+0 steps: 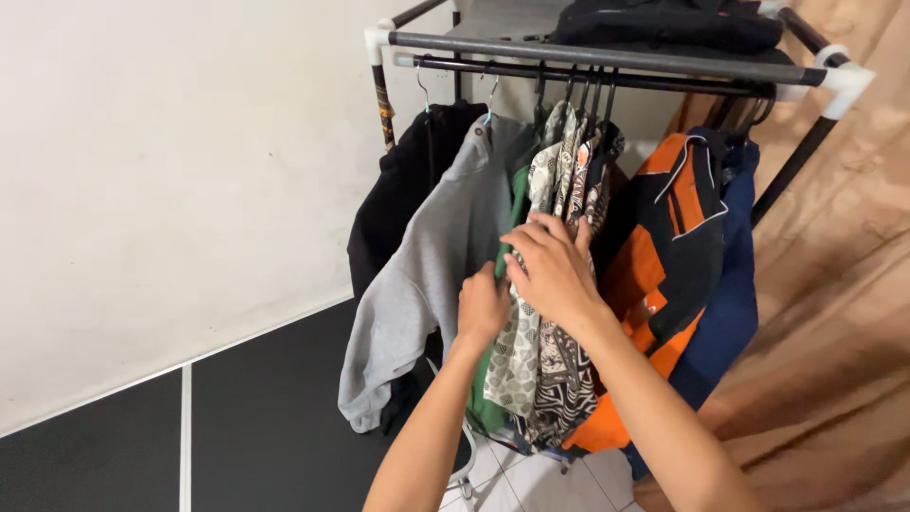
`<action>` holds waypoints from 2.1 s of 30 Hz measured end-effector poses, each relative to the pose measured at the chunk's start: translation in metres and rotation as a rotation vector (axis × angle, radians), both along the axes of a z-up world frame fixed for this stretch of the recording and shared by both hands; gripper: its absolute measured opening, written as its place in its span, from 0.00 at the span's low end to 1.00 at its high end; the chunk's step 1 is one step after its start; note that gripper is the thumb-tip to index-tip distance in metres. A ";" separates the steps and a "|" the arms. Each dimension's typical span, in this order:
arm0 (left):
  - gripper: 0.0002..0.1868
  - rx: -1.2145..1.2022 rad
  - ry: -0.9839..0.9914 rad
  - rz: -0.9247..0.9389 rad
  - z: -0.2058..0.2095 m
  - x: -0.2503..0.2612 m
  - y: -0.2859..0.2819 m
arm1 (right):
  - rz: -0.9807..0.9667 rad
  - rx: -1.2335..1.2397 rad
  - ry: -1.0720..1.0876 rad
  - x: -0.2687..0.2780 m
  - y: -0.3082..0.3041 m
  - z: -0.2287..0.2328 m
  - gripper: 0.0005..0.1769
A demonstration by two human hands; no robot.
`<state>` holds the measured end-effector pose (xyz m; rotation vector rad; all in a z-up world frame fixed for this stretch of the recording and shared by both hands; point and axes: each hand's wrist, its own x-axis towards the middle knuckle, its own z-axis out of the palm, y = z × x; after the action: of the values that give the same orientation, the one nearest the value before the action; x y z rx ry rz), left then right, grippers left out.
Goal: The person flips through and reviews various shirts and hoodies on a garment rack, pulling several items out by hand to inspect them before returning them to the rack.
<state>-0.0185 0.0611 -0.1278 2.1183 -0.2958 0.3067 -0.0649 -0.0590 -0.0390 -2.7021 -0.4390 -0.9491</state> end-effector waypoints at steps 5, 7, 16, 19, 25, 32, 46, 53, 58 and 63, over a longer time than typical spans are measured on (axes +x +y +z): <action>0.11 0.096 -0.035 0.120 0.020 -0.022 0.011 | -0.067 -0.058 -0.068 0.002 -0.011 -0.012 0.15; 0.10 -0.004 -0.040 0.143 0.028 -0.029 0.015 | -0.071 -0.051 -0.124 0.004 -0.016 -0.014 0.15; 0.16 -0.110 -0.249 0.136 -0.002 -0.041 0.042 | -0.122 -0.053 -0.168 -0.001 -0.025 -0.022 0.10; 0.18 -0.268 -0.198 0.140 -0.006 -0.048 0.047 | -0.122 -0.022 -0.155 -0.003 -0.031 -0.024 0.08; 0.13 0.006 0.038 -0.006 -0.046 -0.060 0.040 | -0.135 0.003 -0.165 -0.007 -0.040 -0.026 0.07; 0.13 0.043 0.185 -0.123 -0.085 -0.077 -0.003 | -0.183 0.023 -0.098 -0.013 -0.026 -0.043 0.13; 0.11 0.042 0.098 0.250 -0.052 -0.100 0.062 | -0.281 0.039 -0.017 -0.022 -0.047 -0.054 0.13; 0.22 -0.109 -0.438 0.320 -0.029 -0.074 0.087 | -0.249 0.017 -0.008 -0.023 -0.027 -0.056 0.13; 0.35 0.058 -0.660 0.322 0.001 -0.026 0.110 | -0.217 0.183 0.086 -0.020 -0.019 -0.046 0.12; 0.20 0.092 -0.208 0.121 -0.011 -0.015 0.094 | -0.237 0.218 0.099 -0.010 -0.015 -0.050 0.13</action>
<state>-0.0335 0.1546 -0.1390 2.2019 -0.3078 0.5968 -0.0744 -0.0744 -0.0889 -2.6234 0.0064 -0.8591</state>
